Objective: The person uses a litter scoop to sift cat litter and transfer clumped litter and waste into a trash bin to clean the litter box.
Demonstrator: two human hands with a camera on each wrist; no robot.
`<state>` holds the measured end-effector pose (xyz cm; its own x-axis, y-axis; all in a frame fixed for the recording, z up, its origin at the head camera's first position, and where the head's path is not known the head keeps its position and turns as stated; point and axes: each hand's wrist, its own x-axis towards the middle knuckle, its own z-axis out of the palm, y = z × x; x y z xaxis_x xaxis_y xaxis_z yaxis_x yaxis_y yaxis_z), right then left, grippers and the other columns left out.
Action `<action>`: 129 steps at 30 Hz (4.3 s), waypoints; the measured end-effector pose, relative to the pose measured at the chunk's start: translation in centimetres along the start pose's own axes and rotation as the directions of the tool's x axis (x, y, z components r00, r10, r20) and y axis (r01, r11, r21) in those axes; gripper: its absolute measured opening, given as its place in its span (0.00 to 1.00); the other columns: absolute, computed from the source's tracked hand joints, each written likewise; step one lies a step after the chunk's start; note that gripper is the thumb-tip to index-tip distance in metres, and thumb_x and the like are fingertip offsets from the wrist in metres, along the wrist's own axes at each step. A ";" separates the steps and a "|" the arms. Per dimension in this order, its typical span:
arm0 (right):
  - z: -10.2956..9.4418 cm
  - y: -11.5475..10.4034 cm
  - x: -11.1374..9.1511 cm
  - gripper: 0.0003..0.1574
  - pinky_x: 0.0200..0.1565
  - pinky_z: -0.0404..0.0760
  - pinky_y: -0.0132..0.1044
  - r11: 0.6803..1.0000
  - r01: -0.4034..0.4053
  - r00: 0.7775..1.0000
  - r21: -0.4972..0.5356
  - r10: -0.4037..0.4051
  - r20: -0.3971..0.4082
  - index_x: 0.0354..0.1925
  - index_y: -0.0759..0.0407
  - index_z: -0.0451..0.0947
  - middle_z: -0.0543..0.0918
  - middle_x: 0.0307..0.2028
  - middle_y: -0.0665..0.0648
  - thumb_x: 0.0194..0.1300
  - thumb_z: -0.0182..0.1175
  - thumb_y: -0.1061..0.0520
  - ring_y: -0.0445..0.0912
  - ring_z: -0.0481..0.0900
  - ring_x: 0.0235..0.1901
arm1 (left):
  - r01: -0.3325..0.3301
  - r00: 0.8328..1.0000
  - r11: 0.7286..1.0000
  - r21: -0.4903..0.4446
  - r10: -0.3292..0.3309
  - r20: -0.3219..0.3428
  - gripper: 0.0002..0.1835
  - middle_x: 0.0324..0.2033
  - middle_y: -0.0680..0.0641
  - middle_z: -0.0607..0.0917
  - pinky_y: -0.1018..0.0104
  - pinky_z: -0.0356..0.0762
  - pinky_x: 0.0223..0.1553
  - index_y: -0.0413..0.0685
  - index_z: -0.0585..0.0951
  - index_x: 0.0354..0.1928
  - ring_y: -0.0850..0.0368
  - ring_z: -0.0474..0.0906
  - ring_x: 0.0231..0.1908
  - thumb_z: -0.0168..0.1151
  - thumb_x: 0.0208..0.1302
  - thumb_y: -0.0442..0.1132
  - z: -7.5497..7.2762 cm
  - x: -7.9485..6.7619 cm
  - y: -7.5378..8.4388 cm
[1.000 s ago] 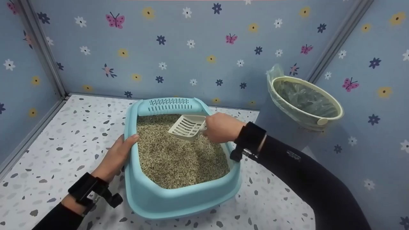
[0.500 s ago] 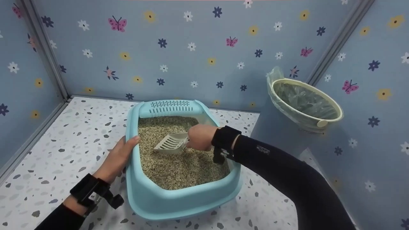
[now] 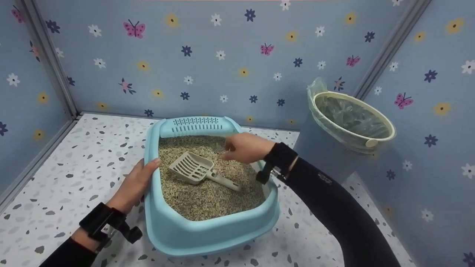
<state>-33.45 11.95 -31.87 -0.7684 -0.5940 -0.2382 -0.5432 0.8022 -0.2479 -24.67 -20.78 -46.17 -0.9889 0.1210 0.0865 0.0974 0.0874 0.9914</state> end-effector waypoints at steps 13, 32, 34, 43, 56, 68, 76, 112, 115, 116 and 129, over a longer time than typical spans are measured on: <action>3.1 12.9 -3.3 0.30 0.39 0.88 0.37 0.693 -0.028 0.923 0.720 0.294 -0.247 0.55 0.66 0.87 0.90 0.43 0.61 0.85 0.63 0.39 0.49 0.89 0.40 | 0.103 0.994 0.982 0.156 -0.109 0.028 0.45 0.47 0.31 0.88 0.52 0.88 0.29 0.39 0.61 0.82 0.42 0.90 0.34 0.44 0.86 0.71 -0.3 -0.1 1.4; 12.5 14.4 -2.8 0.21 0.35 0.80 0.34 0.317 0.099 0.949 0.943 0.255 -0.185 0.49 0.72 0.85 0.79 0.30 0.53 0.90 0.54 0.54 0.44 0.77 0.30 | 0.112 0.970 0.967 0.229 -0.157 0.186 0.50 0.35 0.39 0.88 0.61 0.77 0.16 0.44 0.42 0.90 0.50 0.81 0.21 0.53 0.86 0.63 -1.5 -1.0 2.4; 12.7 14.4 -2.7 0.23 0.38 0.83 0.35 0.294 0.110 0.957 0.949 0.227 -0.181 0.52 0.74 0.85 0.82 0.33 0.54 0.90 0.53 0.55 0.45 0.80 0.33 | 0.112 0.975 0.969 0.218 -0.150 0.165 0.50 0.34 0.41 0.87 0.62 0.77 0.15 0.43 0.43 0.90 0.52 0.80 0.20 0.54 0.86 0.63 -1.3 -0.9 2.3; 12.4 15.4 -3.9 0.17 0.21 0.72 0.30 0.275 0.067 0.995 0.959 0.046 -0.083 0.44 0.61 0.84 0.76 0.25 0.52 0.90 0.54 0.54 0.41 0.74 0.21 | 0.076 0.977 0.983 0.165 -0.107 0.186 0.49 0.43 0.29 0.87 0.57 0.84 0.21 0.46 0.39 0.92 0.49 0.86 0.26 0.52 0.88 0.60 -2.7 1.0 1.0; 13.0 14.4 -1.9 0.27 0.34 0.85 0.36 0.188 0.101 0.945 0.977 0.288 -0.153 0.56 0.73 0.83 0.85 0.32 0.55 0.90 0.54 0.48 0.45 0.84 0.32 | 0.244 0.931 0.898 0.367 -0.322 0.169 0.56 0.34 0.43 0.84 0.63 0.80 0.26 0.29 0.35 0.87 0.53 0.74 0.28 0.43 0.87 0.69 -2.5 -2.7 3.0; 13.5 16.4 -3.1 0.22 0.24 0.75 0.28 0.124 0.138 0.989 0.983 0.037 -0.143 0.46 0.59 0.89 0.86 0.27 0.52 0.91 0.50 0.56 0.40 0.80 0.23 | 0.174 0.954 0.955 0.242 -0.225 0.200 0.42 0.26 0.51 0.81 0.67 0.71 0.22 0.28 0.63 0.83 0.59 0.74 0.24 0.47 0.90 0.61 -3.8 -0.9 2.2; 13.9 16.6 -3.2 0.24 0.24 0.72 0.29 0.151 0.122 0.989 0.981 0.070 -0.134 0.39 0.56 0.89 0.87 0.26 0.51 0.91 0.52 0.52 0.40 0.82 0.23 | 0.195 0.947 0.951 0.242 -0.246 0.204 0.40 0.43 0.43 0.87 0.61 0.81 0.28 0.35 0.72 0.76 0.53 0.84 0.36 0.41 0.90 0.65 -5.5 -0.3 1.7; 12.8 17.4 -3.4 0.24 0.24 0.72 0.31 0.035 0.109 0.917 0.993 0.382 -0.115 0.39 0.58 0.87 0.79 0.27 0.53 0.88 0.58 0.45 0.43 0.73 0.23 | 0.310 0.944 0.841 0.444 -0.328 -0.037 0.54 0.32 0.41 0.82 0.57 0.81 0.25 0.29 0.64 0.79 0.49 0.78 0.30 0.48 0.82 0.76 -4.3 -5.0 3.1; 12.5 17.8 -3.9 0.23 0.23 0.71 0.29 0.031 0.093 0.948 0.995 0.303 -0.098 0.37 0.57 0.87 0.80 0.26 0.52 0.89 0.57 0.48 0.42 0.74 0.22 | 0.292 0.951 0.870 0.398 -0.308 -0.023 0.51 0.35 0.42 0.82 0.57 0.83 0.25 0.29 0.68 0.78 0.50 0.79 0.33 0.51 0.83 0.73 -5.2 -4.0 2.9; 12.5 18.0 -4.1 0.23 0.23 0.71 0.29 0.038 0.082 0.959 0.996 0.269 -0.089 0.36 0.56 0.87 0.81 0.25 0.52 0.89 0.57 0.49 0.41 0.75 0.22 | 0.281 0.955 0.879 0.385 -0.297 -0.019 0.50 0.37 0.41 0.83 0.58 0.84 0.25 0.28 0.68 0.78 0.51 0.80 0.34 0.51 0.83 0.72 -5.6 -3.6 2.6; 12.0 18.2 -4.0 0.40 0.23 0.74 0.31 0.119 0.015 0.835 0.993 0.545 -0.078 0.33 0.58 0.83 0.82 0.26 0.54 0.81 0.59 0.25 0.43 0.77 0.22 | 0.333 0.941 0.907 0.256 -0.338 -0.025 0.56 0.50 0.37 0.83 0.57 0.84 0.25 0.27 0.59 0.80 0.46 0.88 0.31 0.42 0.82 0.77 -5.9 -2.2 2.2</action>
<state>-36.21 28.16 -46.67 -0.9640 -0.0542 -0.2605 0.2594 0.0260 -0.9654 -22.91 -26.66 -43.65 -0.9660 0.0590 -0.2516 -0.2125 0.3729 0.9032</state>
